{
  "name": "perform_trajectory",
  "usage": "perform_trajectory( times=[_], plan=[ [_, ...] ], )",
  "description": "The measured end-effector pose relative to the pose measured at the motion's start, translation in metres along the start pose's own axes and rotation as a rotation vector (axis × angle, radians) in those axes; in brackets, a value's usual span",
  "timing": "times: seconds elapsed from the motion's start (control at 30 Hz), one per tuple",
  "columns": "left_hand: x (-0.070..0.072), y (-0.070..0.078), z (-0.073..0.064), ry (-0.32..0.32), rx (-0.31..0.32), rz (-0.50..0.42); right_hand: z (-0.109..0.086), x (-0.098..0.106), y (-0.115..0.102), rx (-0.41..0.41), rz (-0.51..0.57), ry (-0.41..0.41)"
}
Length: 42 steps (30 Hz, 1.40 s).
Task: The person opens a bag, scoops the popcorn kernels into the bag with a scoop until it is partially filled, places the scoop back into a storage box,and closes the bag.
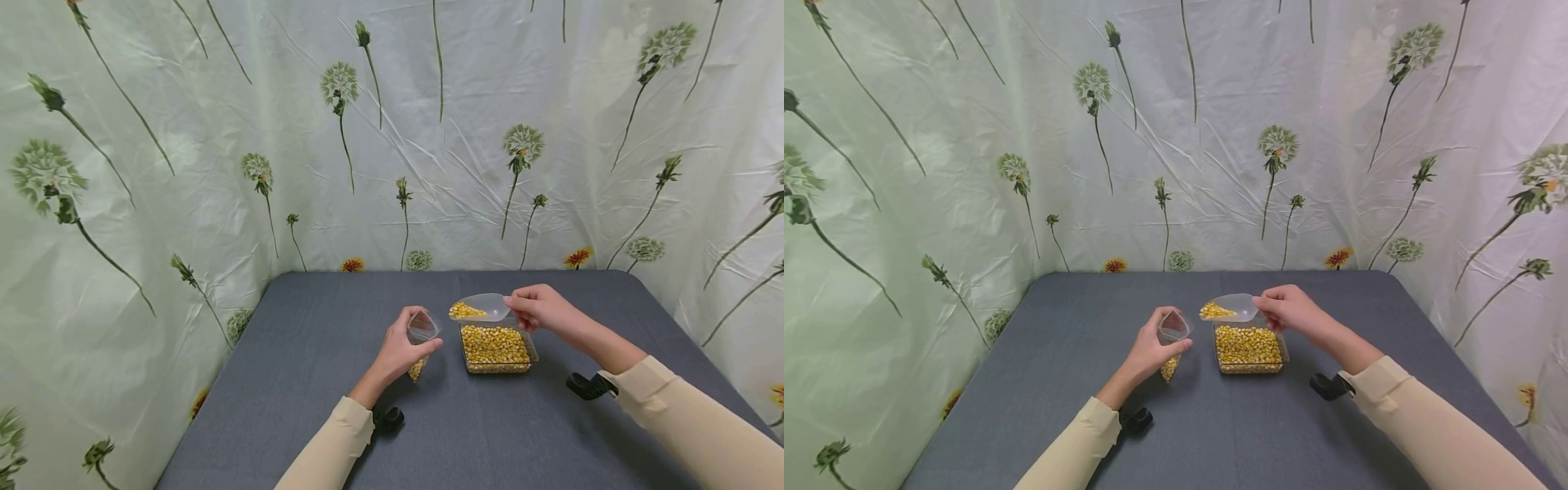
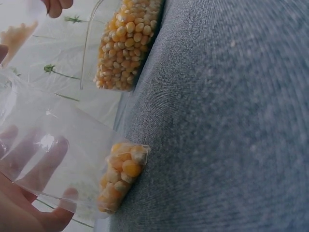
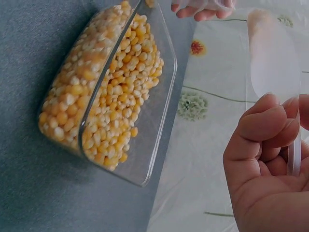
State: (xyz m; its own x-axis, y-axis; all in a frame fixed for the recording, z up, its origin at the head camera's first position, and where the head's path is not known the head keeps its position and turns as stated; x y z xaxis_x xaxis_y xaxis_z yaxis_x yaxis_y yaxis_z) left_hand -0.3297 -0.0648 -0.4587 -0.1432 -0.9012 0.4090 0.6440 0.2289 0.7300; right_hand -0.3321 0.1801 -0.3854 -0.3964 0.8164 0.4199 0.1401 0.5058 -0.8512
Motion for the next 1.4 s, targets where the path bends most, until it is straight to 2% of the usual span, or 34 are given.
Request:
perform_trajectory(
  times=[0.27, 0.53, 0.83, 0.93, 1.23, 1.4],
  plan=[
    [0.0, -0.002, -0.001, -0.001, 0.01, 0.012, 0.005, -0.009, -0.015, 0.043, -0.031, 0.01],
    [-0.001, -0.003, -0.003, -0.014, 0.039, 0.032, 0.014, -0.021, -0.021, 0.074, -0.055, 0.008],
    [0.0, -0.004, -0.003, -0.016, 0.074, 0.053, 0.018, -0.032, -0.028, 0.091, -0.141, 0.052],
    [0.0, -0.004, -0.003, -0.015, 0.081, 0.07, 0.017, -0.036, -0.032, 0.108, -0.199, 0.082],
    [0.0, -0.007, -0.004, -0.018, 0.098, 0.09, 0.009, -0.049, -0.05, 0.228, -0.378, 0.198],
    [0.0, -0.008, -0.003, -0.011, 0.087, 0.072, 0.001, -0.054, -0.065, 0.363, -0.473, 0.281]
  ],
)
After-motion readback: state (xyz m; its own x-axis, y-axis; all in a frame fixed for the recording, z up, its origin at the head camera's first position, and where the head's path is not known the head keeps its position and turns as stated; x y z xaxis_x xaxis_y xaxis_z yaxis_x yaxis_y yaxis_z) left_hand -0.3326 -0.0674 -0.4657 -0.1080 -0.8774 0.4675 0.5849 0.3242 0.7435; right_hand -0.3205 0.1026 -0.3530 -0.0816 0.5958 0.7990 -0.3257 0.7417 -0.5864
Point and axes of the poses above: each hand's wrist, its own z-axis towards the middle knuckle, its own x-axis out of the back of the hand, y = z × x, the point moved 10 cm from there along z, towards the middle knuckle, and after that the axes turned 15 degrees about -x, right-handed, at the moved point
